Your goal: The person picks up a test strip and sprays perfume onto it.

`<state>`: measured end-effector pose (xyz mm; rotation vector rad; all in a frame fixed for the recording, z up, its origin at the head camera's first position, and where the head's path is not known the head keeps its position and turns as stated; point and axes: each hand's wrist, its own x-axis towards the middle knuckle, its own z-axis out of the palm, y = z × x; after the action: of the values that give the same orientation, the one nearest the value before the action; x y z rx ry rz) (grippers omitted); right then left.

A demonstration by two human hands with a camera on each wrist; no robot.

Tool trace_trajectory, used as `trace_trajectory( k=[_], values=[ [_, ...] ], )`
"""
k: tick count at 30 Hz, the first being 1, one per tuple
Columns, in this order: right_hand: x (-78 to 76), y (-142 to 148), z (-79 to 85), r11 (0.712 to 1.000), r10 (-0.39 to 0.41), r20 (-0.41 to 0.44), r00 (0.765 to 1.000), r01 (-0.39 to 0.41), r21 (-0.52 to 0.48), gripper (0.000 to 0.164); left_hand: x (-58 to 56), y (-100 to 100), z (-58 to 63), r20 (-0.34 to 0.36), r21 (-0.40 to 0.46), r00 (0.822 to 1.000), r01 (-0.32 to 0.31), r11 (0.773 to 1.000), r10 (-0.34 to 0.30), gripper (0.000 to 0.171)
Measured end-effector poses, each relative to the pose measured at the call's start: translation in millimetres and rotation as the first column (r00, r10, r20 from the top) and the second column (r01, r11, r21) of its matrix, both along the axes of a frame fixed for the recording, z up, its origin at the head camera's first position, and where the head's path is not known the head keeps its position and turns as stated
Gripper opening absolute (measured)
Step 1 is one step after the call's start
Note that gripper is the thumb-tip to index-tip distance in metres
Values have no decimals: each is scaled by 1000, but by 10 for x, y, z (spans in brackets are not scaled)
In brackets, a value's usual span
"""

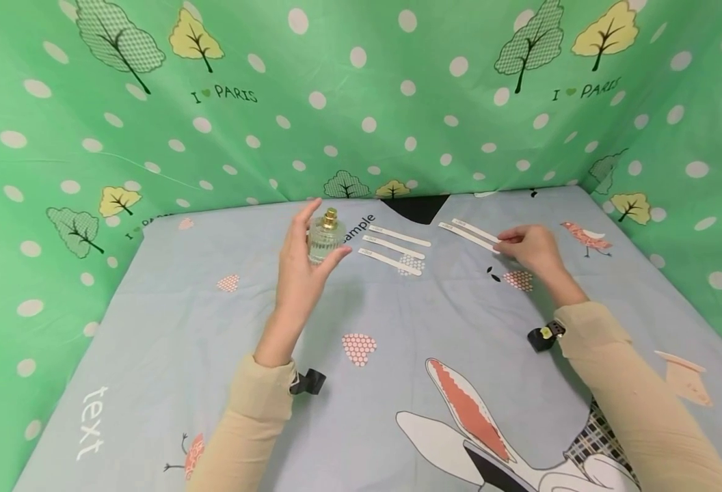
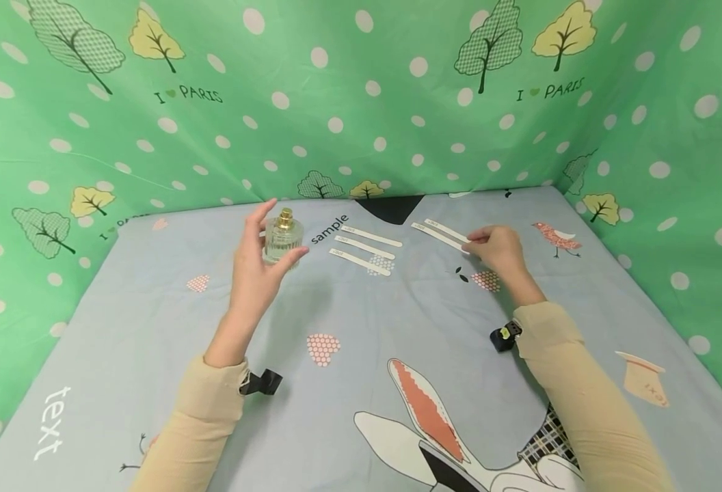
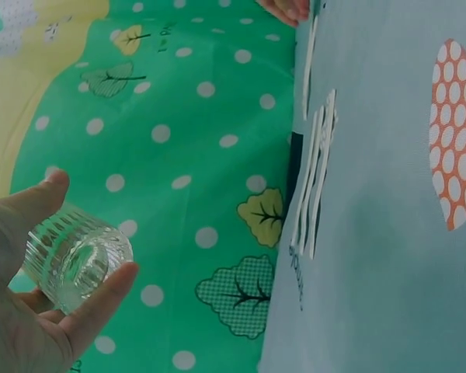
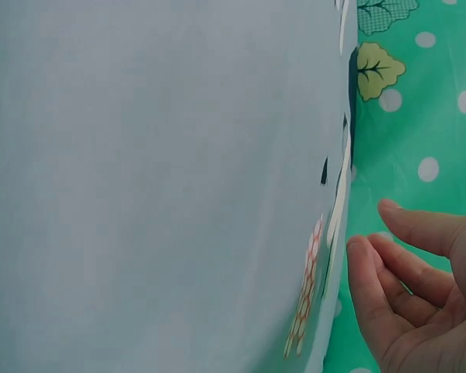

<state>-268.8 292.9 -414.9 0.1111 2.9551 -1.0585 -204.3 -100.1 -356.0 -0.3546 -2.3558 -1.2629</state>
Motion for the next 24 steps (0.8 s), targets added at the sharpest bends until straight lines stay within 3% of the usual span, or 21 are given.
trace_trajectory(
  k=[7, 14, 24],
  values=[
    [-46, -155, 24, 999, -11, -26, 1000, 9, -52, 35, 26, 28, 16, 16, -59, 1000, 1, 998, 0, 76],
    [-97, -340, 42, 997, 5, -75, 997, -11, -73, 33, 49, 37, 3, 16, -78, 1000, -12, 997, 13, 72],
    [-168, -555, 44, 994, 24, -83, 996, -33, -108, 30, 52, 39, 0, 12, -99, 1000, -22, 995, 23, 71]
  ],
)
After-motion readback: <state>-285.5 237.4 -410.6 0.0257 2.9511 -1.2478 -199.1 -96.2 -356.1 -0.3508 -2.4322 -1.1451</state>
